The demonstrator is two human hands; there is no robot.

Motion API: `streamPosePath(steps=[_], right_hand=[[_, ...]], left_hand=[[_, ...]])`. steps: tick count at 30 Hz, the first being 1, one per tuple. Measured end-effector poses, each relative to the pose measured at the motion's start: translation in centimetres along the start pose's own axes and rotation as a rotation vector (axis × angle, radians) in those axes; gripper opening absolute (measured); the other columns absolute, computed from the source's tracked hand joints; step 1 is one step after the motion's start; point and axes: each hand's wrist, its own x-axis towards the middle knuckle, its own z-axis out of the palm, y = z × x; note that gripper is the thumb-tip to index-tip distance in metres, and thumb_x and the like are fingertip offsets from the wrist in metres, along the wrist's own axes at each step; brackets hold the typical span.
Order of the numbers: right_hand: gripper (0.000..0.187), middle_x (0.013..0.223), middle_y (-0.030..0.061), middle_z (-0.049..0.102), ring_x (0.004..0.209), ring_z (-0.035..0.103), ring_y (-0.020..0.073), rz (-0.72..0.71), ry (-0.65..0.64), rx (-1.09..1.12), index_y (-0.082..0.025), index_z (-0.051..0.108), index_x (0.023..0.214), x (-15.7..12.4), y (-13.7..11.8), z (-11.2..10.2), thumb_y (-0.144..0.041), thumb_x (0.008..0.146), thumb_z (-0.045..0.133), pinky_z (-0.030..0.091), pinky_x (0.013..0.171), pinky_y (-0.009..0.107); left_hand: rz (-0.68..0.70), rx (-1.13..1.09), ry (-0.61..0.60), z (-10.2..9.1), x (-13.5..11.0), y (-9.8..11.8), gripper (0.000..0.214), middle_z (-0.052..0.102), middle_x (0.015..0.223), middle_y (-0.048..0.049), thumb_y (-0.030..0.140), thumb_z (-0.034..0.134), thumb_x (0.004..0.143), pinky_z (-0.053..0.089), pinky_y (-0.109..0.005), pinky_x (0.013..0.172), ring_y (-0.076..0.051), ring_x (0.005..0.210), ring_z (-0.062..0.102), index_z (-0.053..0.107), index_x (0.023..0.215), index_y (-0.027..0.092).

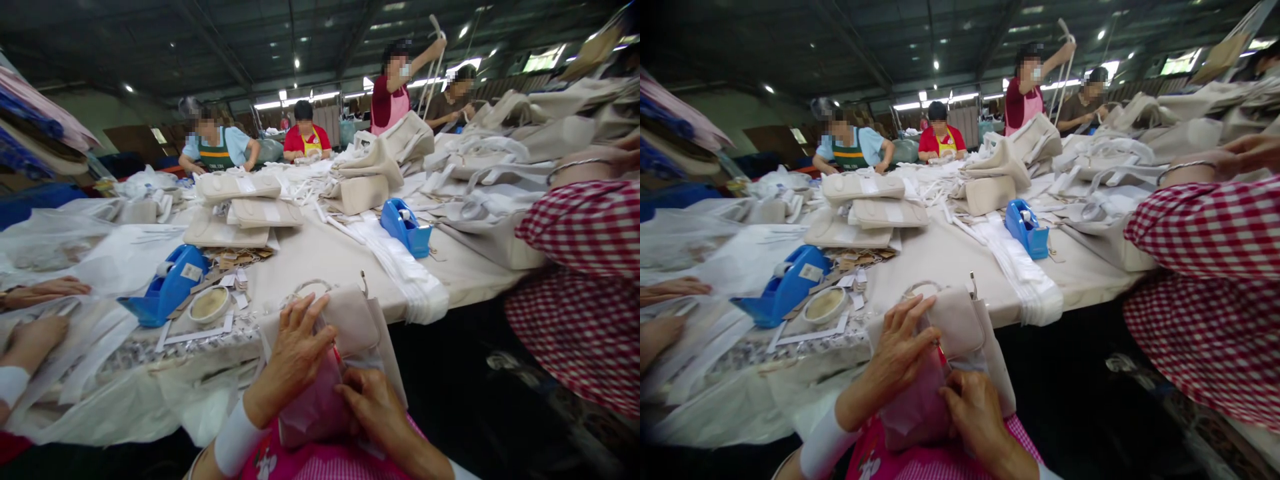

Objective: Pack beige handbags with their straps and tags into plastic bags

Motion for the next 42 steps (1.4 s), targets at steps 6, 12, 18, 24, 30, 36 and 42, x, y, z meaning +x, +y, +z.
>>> streamPosePath(steps=[6,12,18,24,30,36,42], right_hand=[[0.029,0.047,-0.0006,0.061,0.037,0.054,0.0121,0.031,-0.006,0.068,-0.02,0.052,0.062,-0.7,-0.2,-0.4,-0.031,0.088,0.051,0.032,0.038,0.019],[0.03,0.047,-0.0021,0.059,0.037,0.052,0.0116,0.015,-0.007,0.118,-0.02,0.055,0.066,-1.2,-0.6,-1.5,-0.037,0.09,0.052,0.032,0.038,0.02],[0.032,0.053,0.0011,0.063,0.048,0.058,0.016,-0.017,0.064,-0.136,-0.02,0.063,0.068,-1.0,-0.1,-2.3,-0.04,0.091,0.052,0.035,0.046,0.025],[0.022,0.06,0.0017,0.067,0.055,0.062,0.0172,-0.051,0.053,-0.338,-0.02,0.067,0.071,-1.2,0.9,-2.2,-0.029,0.087,0.057,0.037,0.053,0.026],[0.023,0.051,-0.0024,0.063,0.042,0.057,0.0133,0.097,-0.117,-0.056,-0.019,0.069,0.076,-3.1,4.0,-1.0,-0.027,0.088,0.051,0.035,0.042,0.021],[0.03,0.069,0.0037,0.071,0.066,0.067,0.0199,-0.11,-0.005,-0.442,-0.018,0.066,0.07,-3.3,6.4,-0.5,-0.026,0.092,0.047,0.036,0.057,0.027],[0.029,0.07,0.0073,0.07,0.062,0.068,0.0252,-0.268,0.084,-0.671,-0.016,0.064,0.087,-3.1,8.6,0.2,-0.013,0.089,0.035,0.028,0.054,0.032]], left_hand=[[0.018,-0.012,-0.009,-0.1,0.1,-0.2,0.016,0.035,0.152,-0.0098,0.023,0.053,0.092,0.024,-0.056,0.112,-0.033,0.141,0.025,0.065,0.102,0.023],[0.004,-0.005,-0.014,0.1,0.4,-0.4,0.013,0.036,0.151,-0.0103,0.025,0.055,0.091,0.024,-0.056,0.112,-0.033,0.14,0.027,0.064,0.1,0.022],[-0.056,0.053,0.007,1.0,0.5,0.5,0.012,0.043,0.145,-0.0109,0.029,0.059,0.09,0.025,-0.057,0.112,-0.034,0.137,0.03,0.063,0.098,0.021],[-0.055,0.058,0.035,1.4,0.5,0.4,0.012,0.046,0.142,-0.0112,0.03,0.061,0.089,0.028,-0.057,0.11,-0.034,0.135,0.033,0.063,0.097,0.021],[-0.053,0.06,0.027,1.3,0.7,0.1,0.011,0.045,0.143,-0.0111,0.031,0.058,0.091,0.028,-0.057,0.11,-0.034,0.135,0.034,0.062,0.095,0.021],[-0.045,0.049,0.025,1.3,0.6,0.0,0.011,0.045,0.144,-0.0104,0.031,0.057,0.091,0.027,-0.056,0.111,-0.033,0.136,0.033,0.062,0.094,0.021],[-0.027,0.03,0.022,1.3,0.7,-0.2,0.011,0.047,0.143,-0.0106,0.03,0.057,0.091,0.027,-0.056,0.111,-0.033,0.136,0.034,0.062,0.093,0.021]])
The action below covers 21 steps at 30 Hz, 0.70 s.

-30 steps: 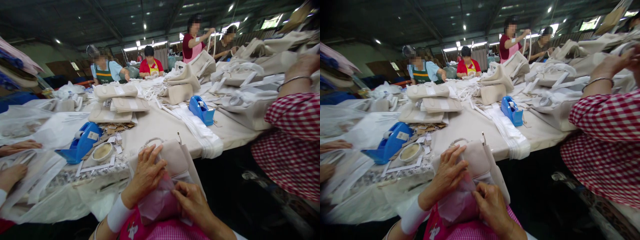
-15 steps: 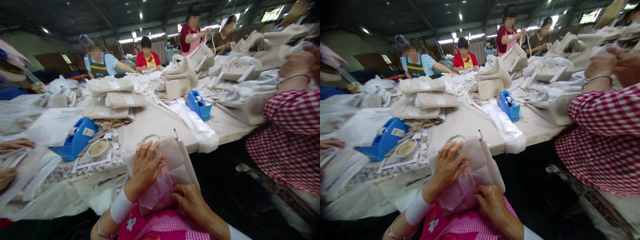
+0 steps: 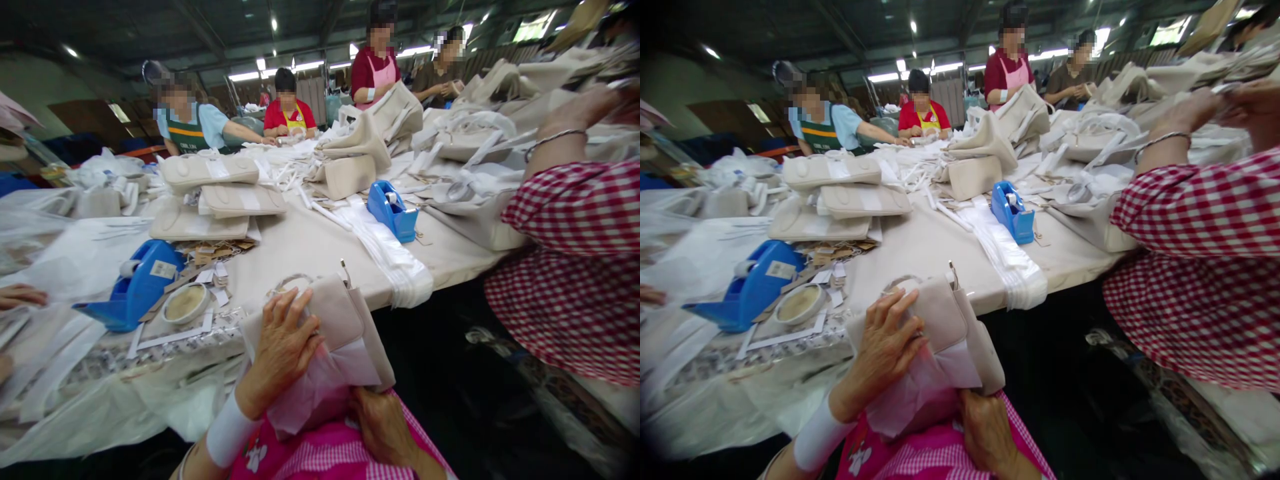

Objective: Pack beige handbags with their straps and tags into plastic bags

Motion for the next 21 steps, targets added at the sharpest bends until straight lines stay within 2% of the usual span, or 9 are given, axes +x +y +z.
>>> streamPosePath(steps=[3,5,8,10,13,15,17,19,21], right_hand=[[0.03,0.071,0.0075,0.071,0.064,0.068,0.0245,0.03,0.01,0.012,-0.016,0.064,0.087,-0.1,0.2,0.2,-0.011,0.089,0.035,0.031,0.056,0.032],[0.03,0.075,0.0063,0.073,0.068,0.069,0.0232,0.093,-0.033,0.062,-0.018,0.066,0.087,0.0,0.2,-0.3,-0.015,0.092,0.036,0.035,0.06,0.03],[0.029,0.078,0.0031,0.074,0.075,0.07,0.0217,0.19,-0.146,0.156,-0.022,0.07,0.083,0.3,0.6,-2.1,-0.023,0.092,0.043,0.04,0.064,0.028],[0.03,0.076,0.0013,0.073,0.074,0.069,0.0202,0.247,-0.168,0.236,-0.024,0.072,0.081,0.4,1.1,-3.8,-0.031,0.093,0.045,0.042,0.064,0.026],[0.036,0.074,0.0003,0.07,0.071,0.067,0.0177,0.3,-0.041,0.382,-0.023,0.069,0.083,0.8,2.4,-6.2,-0.043,0.096,0.043,0.045,0.063,0.023],[0.034,0.08,0.0007,0.07,0.075,0.067,0.0173,0.275,0.113,0.454,-0.023,0.067,0.089,1.5,3.4,-7.3,-0.048,0.095,0.045,0.049,0.066,0.021],[0.029,0.093,0.0025,0.07,0.085,0.067,0.0189,0.198,0.291,0.453,-0.023,0.066,0.1,2.8,4.3,-7.9,-0.048,0.092,0.052,0.053,0.076,0.023],[0.034,0.112,0.0057,0.066,0.101,0.064,0.0221,0.113,0.43,0.401,-0.024,0.061,0.115,4.6,5.2,-8.2,-0.047,0.089,0.058,0.053,0.089,0.028],[0.048,0.132,0.0086,0.056,0.118,0.057,0.0263,0.052,0.469,0.365,-0.026,0.052,0.132,6.5,5.8,-8.4,-0.047,0.089,0.057,0.048,0.101,0.038]], left_hand=[[-0.012,-0.01,-0.003,0.0,0.0,0.1,0.01,0.046,0.143,-0.0103,0.029,0.057,0.091,0.027,-0.056,0.111,-0.033,0.136,0.034,0.062,0.092,0.021],[-0.015,-0.015,0.005,0.2,-0.1,0.1,0.009,0.046,0.143,-0.0102,0.029,0.058,0.09,0.027,-0.056,0.111,-0.034,0.136,0.033,0.062,0.091,0.02],[-0.017,-0.021,0.034,0.5,-0.3,0.0,0.009,0.048,0.142,-0.0103,0.028,0.06,0.09,0.027,-0.057,0.111,-0.034,0.136,0.034,0.061,0.095,0.02],[-0.009,-0.05,0.059,0.7,-0.4,-0.2,0.016,0.049,0.141,-0.01,0.02,0.056,0.091,0.028,-0.055,0.112,-0.031,0.136,0.034,0.059,0.108,0.021],[-0.051,-0.124,0.102,0.3,-0.8,-0.9,0.041,0.046,0.143,-0.0097,0.008,0.044,0.093,0.033,-0.047,0.112,-0.024,0.137,0.035,0.046,0.132,0.022],[-0.178,-0.131,0.151,-0.2,-1.4,-1.6,0.044,0.045,0.143,-0.0099,0.01,0.043,0.095,0.036,-0.043,0.112,-0.022,0.135,0.038,0.041,0.137,0.023],[-0.35,-0.106,0.247,-0.8,-2.8,-2.5,0.041,0.046,0.139,-0.0103,0.021,0.047,0.095,0.037,-0.046,0.112,-0.024,0.132,0.042,0.042,0.136,0.023],[-0.521,-0.111,0.349,-0.9,-4.8,-3.3,0.045,0.049,0.135,-0.0116,0.036,0.054,0.092,0.04,-0.052,0.109,-0.029,0.129,0.045,0.044,0.134,0.023],[-0.711,-0.184,0.419,-0.4,-7.1,-3.7,0.057,0.049,0.131,-0.0138,0.05,0.061,0.084,0.047,-0.055,0.101,-0.033,0.122,0.049,0.045,0.132,0.021]])
